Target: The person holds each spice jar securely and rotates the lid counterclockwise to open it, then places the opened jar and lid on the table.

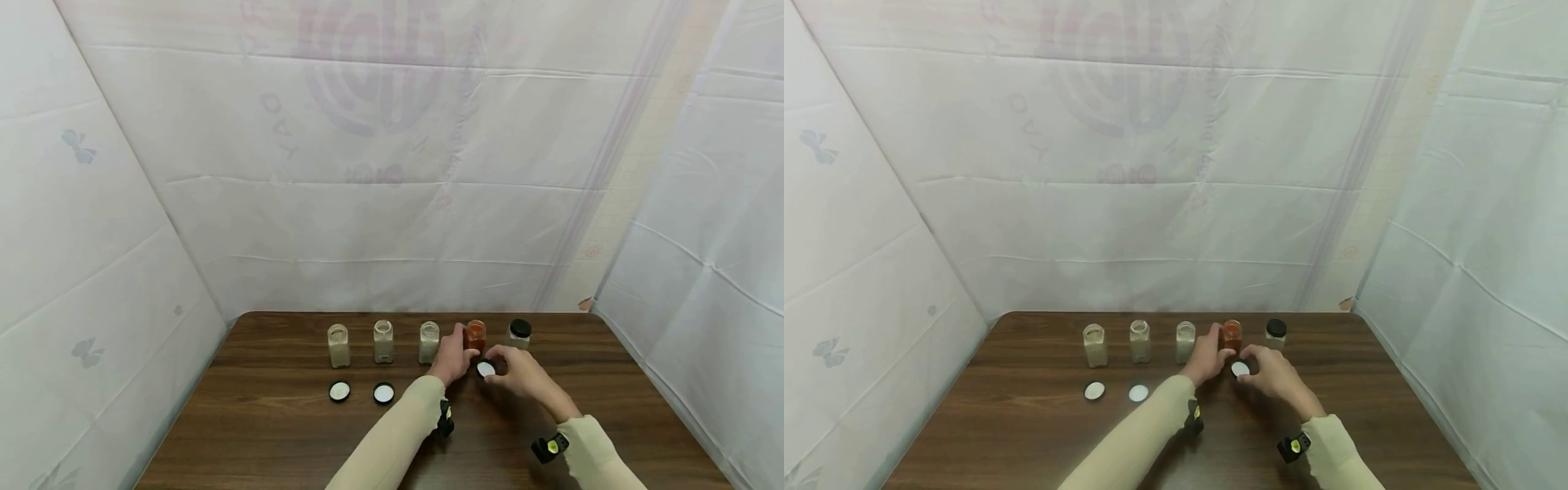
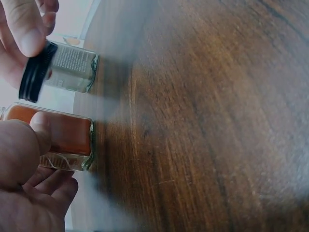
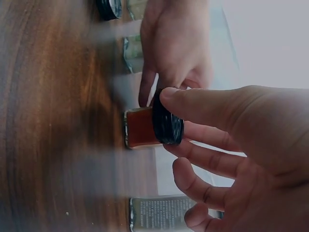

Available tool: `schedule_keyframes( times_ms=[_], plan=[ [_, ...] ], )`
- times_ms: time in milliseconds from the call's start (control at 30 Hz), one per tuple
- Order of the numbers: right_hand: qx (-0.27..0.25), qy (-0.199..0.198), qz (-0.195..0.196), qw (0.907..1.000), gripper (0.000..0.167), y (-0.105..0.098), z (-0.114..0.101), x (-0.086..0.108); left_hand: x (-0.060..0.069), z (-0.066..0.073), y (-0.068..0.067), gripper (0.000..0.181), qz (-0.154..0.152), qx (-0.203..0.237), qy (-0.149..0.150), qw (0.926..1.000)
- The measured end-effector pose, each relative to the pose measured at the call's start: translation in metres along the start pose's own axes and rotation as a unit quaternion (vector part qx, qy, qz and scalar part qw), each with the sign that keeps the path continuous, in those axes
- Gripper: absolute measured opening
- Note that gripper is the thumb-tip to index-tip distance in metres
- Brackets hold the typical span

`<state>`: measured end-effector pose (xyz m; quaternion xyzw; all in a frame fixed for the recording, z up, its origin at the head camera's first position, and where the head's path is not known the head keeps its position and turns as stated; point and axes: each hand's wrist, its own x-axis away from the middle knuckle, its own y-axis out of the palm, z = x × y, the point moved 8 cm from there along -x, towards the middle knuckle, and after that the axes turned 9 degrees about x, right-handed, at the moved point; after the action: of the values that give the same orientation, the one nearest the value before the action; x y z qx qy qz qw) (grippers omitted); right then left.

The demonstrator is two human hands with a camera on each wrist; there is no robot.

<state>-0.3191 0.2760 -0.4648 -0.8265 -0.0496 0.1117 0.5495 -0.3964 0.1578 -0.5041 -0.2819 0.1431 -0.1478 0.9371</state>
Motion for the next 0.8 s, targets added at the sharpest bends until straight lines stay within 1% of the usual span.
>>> schedule_keyframes(
  times_ms=[133,300,633,800],
  plan=[
    [0.004,0.024,-0.016,0.9996,0.035,0.007,0.002,-0.002,0.001,0.001,0.0,0.042,0.001,-0.007,0.002,1.0],
    [0.009,0.045,-0.023,0.9987,0.035,0.013,0.002,-0.002,0.002,0.002,0.0,0.042,-0.006,-0.008,-0.001,0.9999],
    [0.028,0.055,-0.03,0.9976,0.035,0.029,0.001,-0.006,0.001,0.001,0.0,0.039,-0.008,-0.003,-0.009,0.9999],
    [0.03,0.063,-0.034,0.997,0.034,0.034,0.001,-0.008,0.001,0.001,0.0,0.04,-0.006,-0.003,-0.001,1.0]
  ],
)
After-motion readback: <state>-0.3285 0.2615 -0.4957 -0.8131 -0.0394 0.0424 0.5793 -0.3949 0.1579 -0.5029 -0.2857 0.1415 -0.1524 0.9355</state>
